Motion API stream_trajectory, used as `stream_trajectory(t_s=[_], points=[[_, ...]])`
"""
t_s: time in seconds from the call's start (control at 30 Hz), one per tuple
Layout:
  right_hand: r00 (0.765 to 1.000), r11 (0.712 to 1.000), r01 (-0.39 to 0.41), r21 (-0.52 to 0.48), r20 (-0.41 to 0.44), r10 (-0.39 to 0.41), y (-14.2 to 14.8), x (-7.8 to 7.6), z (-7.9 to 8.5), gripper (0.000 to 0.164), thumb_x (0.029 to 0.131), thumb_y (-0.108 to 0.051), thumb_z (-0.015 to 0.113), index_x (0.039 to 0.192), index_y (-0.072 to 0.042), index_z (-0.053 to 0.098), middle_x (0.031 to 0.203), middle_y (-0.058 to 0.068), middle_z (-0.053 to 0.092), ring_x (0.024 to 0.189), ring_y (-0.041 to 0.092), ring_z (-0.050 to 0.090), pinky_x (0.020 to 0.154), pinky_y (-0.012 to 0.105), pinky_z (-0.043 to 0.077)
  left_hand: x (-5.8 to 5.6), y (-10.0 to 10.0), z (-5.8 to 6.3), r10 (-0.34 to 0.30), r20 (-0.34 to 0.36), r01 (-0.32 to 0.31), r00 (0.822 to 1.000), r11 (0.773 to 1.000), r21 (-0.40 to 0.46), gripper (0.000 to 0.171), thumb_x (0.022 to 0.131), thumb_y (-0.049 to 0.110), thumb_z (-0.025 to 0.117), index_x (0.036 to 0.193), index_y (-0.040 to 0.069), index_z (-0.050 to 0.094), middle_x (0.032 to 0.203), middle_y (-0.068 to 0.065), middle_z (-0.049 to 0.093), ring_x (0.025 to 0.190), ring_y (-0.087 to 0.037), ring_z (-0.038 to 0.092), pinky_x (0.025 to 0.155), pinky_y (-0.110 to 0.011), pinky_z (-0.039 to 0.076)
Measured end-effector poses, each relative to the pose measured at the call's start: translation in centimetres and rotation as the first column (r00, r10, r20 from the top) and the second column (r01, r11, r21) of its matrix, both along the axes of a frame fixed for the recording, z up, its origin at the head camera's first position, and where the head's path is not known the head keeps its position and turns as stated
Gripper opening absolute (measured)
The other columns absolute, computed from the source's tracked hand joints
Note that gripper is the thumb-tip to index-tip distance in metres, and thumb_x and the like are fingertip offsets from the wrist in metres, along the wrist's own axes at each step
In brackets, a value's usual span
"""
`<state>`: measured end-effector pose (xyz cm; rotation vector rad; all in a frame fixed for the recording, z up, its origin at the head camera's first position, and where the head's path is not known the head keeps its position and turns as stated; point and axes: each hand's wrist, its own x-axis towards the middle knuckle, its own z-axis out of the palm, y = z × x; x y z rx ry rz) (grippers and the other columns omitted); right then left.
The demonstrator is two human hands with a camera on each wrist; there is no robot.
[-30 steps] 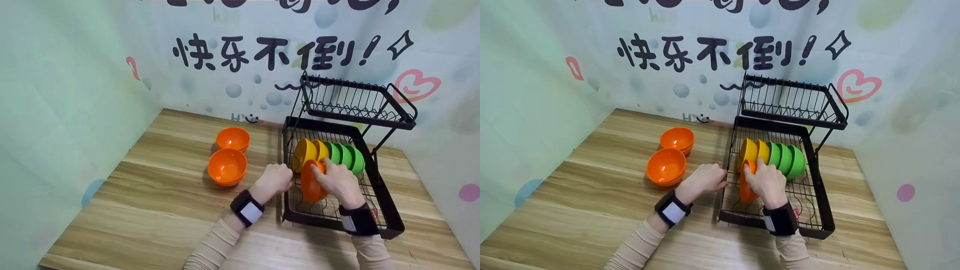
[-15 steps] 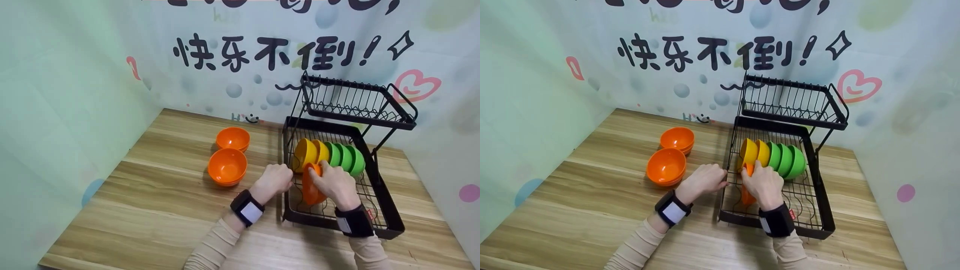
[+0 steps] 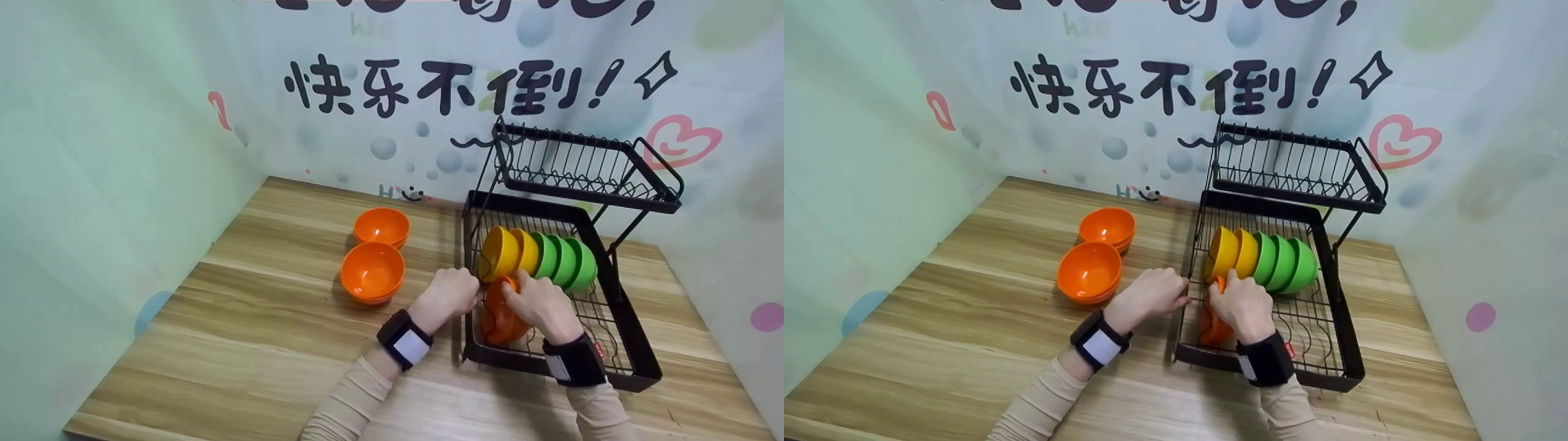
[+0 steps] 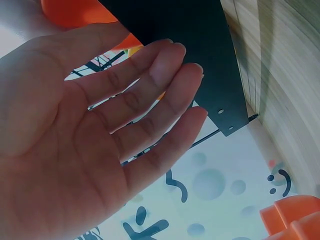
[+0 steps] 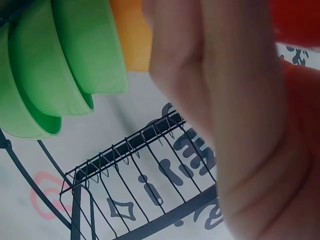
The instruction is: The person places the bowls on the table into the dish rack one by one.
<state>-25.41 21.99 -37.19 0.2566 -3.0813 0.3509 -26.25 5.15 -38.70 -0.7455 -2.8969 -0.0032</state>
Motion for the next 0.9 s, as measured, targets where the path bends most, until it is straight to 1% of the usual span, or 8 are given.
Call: stream_trajectory(t_s=[0.1,0.33,0.47,0.57,0.67,0.73,0.8,0.9], points=[[1.0,1.0,-0.008,0.003,0.017,0.008,0.1,0.0,0.0,0.039,0.096,-0.033,0.038,0.106,0.002,0.053,0.093,0.036,0.061,0.079,0.05,0.063,0.057,0.05,0.047,0.0,0.0,0.0,-0.001,-0.004,0.001,1.0,1.0,0.003,0.023,0.089,0.03,0.06,0.093,0.012,0.074,0.094,-0.004,0.071,0.083,-0.023,0.069,0.066,-0.035,0.055],[1.0,1.0,-0.014,0.013,0.023,0.013,0.2,0.1,0.2,0.035,0.096,-0.029,0.038,0.106,0.002,0.052,0.091,0.035,0.061,0.077,0.05,0.062,0.057,0.051,0.047,0.1,-0.1,0.1,0.02,0.005,-0.02,1.0,1.0,0.015,0.022,0.089,0.028,0.059,0.092,0.012,0.074,0.095,-0.004,0.071,0.083,-0.023,0.069,0.067,-0.036,0.055],[1.0,1.0,-0.018,0.015,0.022,0.018,0.3,0.1,0.3,0.036,0.096,-0.03,0.039,0.106,0.002,0.052,0.091,0.035,0.061,0.078,0.05,0.063,0.058,0.051,0.048,-0.1,-0.5,0.5,0.09,0.023,-0.091,0.996,0.996,0.025,0.022,0.09,0.028,0.059,0.096,0.013,0.074,0.1,-0.004,0.071,0.088,-0.023,0.068,0.07,-0.036,0.054],[1.0,1.0,-0.021,0.018,0.022,0.021,0.4,0.1,0.3,0.037,0.096,-0.032,0.04,0.106,0.002,0.052,0.088,0.033,0.061,0.075,0.048,0.063,0.055,0.049,0.047,-0.1,-1.0,0.9,0.189,0.02,-0.19,0.982,0.981,0.033,0.019,0.09,0.023,0.06,0.098,0.014,0.073,0.1,-0.002,0.071,0.09,-0.023,0.068,0.073,-0.035,0.054],[1.0,1.0,-0.021,0.022,0.015,0.02,0.3,0.2,0.4,0.04,0.097,-0.036,0.042,0.107,0.001,0.052,0.083,0.03,0.061,0.071,0.045,0.063,0.052,0.047,0.045,0.0,-1.8,1.3,0.316,-0.027,-0.316,0.948,0.949,0.021,0.014,0.088,0.017,0.06,0.093,0.015,0.073,0.092,0.0,0.072,0.084,-0.02,0.069,0.069,-0.032,0.054],[1.0,0.999,-0.024,0.024,0.001,0.024,0.4,0.2,0.4,0.043,0.097,-0.039,0.043,0.111,0.001,0.052,0.084,0.03,0.062,0.072,0.045,0.063,0.052,0.048,0.046,0.2,-2.3,1.5,0.401,-0.078,-0.401,0.913,0.916,0.014,0.011,0.085,0.016,0.063,0.087,0.017,0.074,0.084,0.003,0.071,0.077,-0.017,0.068,0.063,-0.029,0.053],[1.0,0.999,-0.023,0.023,-0.012,0.023,0.4,0.3,0.5,0.046,0.096,-0.042,0.044,0.114,0.0,0.052,0.085,0.031,0.062,0.074,0.046,0.063,0.053,0.048,0.047,0.2,-2.7,1.6,0.474,-0.107,-0.476,0.874,0.879,0.011,0.01,0.085,0.018,0.064,0.082,0.019,0.073,0.08,0.004,0.071,0.074,-0.015,0.068,0.059,-0.026,0.05],[1.0,1.0,-0.021,0.021,-0.021,0.021,0.4,0.3,0.5,0.053,0.096,-0.047,0.044,0.118,0.0,0.052,0.088,0.032,0.063,0.076,0.046,0.063,0.053,0.048,0.047,0.0,-3.4,1.7,0.557,-0.075,-0.557,0.827,0.83,0.023,0.011,0.086,0.019,0.063,0.083,0.019,0.073,0.081,0.004,0.071,0.075,-0.013,0.067,0.057,-0.025,0.048]])
